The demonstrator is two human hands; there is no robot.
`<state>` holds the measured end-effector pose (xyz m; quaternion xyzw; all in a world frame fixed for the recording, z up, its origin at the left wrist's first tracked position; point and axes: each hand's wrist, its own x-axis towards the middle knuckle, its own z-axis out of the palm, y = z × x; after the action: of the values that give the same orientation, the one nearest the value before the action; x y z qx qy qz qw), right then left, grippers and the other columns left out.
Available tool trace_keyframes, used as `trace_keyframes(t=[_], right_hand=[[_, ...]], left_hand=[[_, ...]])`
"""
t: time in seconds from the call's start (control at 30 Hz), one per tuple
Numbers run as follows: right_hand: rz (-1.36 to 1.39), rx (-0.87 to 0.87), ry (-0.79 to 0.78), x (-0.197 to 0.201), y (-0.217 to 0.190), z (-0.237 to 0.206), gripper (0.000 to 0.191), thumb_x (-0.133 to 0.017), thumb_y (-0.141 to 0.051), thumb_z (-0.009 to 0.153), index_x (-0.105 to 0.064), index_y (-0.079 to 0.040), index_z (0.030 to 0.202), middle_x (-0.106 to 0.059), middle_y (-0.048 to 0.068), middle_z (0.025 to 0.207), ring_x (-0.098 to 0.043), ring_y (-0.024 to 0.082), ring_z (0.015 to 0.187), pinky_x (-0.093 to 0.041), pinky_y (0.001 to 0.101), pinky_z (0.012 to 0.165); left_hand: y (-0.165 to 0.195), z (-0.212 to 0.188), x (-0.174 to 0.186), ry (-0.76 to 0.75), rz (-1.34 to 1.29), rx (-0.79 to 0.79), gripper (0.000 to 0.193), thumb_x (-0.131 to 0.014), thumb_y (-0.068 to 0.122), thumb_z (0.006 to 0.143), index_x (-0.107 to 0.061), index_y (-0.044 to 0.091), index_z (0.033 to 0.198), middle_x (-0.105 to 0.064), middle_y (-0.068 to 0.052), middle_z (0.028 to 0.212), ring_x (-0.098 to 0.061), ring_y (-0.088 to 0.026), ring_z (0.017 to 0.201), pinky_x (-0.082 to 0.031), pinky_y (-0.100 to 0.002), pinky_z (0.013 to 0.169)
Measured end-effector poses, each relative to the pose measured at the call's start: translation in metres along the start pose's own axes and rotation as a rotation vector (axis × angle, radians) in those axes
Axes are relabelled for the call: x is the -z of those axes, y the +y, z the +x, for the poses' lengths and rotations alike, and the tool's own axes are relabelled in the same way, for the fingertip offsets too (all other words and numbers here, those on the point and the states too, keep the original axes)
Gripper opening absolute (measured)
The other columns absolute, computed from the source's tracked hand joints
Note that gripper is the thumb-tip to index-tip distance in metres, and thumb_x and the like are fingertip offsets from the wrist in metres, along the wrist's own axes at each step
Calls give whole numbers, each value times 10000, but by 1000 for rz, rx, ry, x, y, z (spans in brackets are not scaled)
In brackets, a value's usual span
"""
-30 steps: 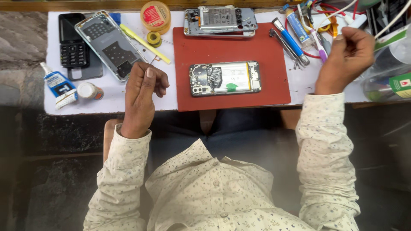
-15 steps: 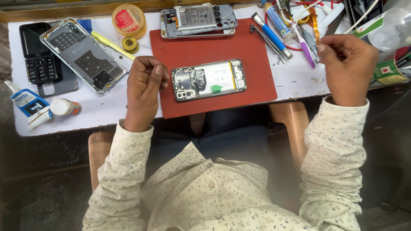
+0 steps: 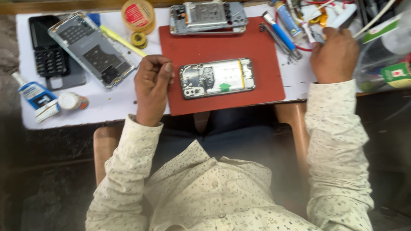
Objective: The person uses a screwdriver to remove screws from a disassembled smartphone on a red mat, then picks up a light blue phone case and fits it onto the phone body. The person presses the case edges to secure it.
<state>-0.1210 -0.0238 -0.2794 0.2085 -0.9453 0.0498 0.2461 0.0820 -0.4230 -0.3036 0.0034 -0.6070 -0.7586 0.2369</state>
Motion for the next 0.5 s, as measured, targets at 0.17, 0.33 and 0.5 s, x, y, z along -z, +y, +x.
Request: trace_keyframes(t=[0.17, 0.33, 0.5], right_hand=[[89, 61, 123, -2, -3, -12, 328, -803, 17, 854, -729, 47, 1172, -605, 239, 1112, -627, 400, 983, -514, 481, 862], [326, -10, 238, 18, -16, -19, 311, -717, 115, 843, -686, 32, 1142, -635, 165, 1142, -647, 270, 1000, -537, 381, 892], [943, -220, 323, 65, -71, -25, 242, -743, 128, 971, -683, 0, 1168, -687, 69, 1129, -665, 154, 986, -562, 268, 922]], left_hand=[[-3, -4, 6, -3, -35, -2, 76, -602, 83, 1103, -578, 23, 1144, -614, 12, 952, -542, -45, 819, -467, -194, 743], [-1, -6, 9, -36, -57, -26, 96, -620, 98, 1105, -585, 24, 1154, -615, 8, 963, -544, -48, 850, -471, -200, 776], [2, -7, 11, -93, -189, 42, 123, -636, 107, 1083, -593, 21, 1159, -627, 4, 995, -568, -60, 900, -511, -209, 839]])
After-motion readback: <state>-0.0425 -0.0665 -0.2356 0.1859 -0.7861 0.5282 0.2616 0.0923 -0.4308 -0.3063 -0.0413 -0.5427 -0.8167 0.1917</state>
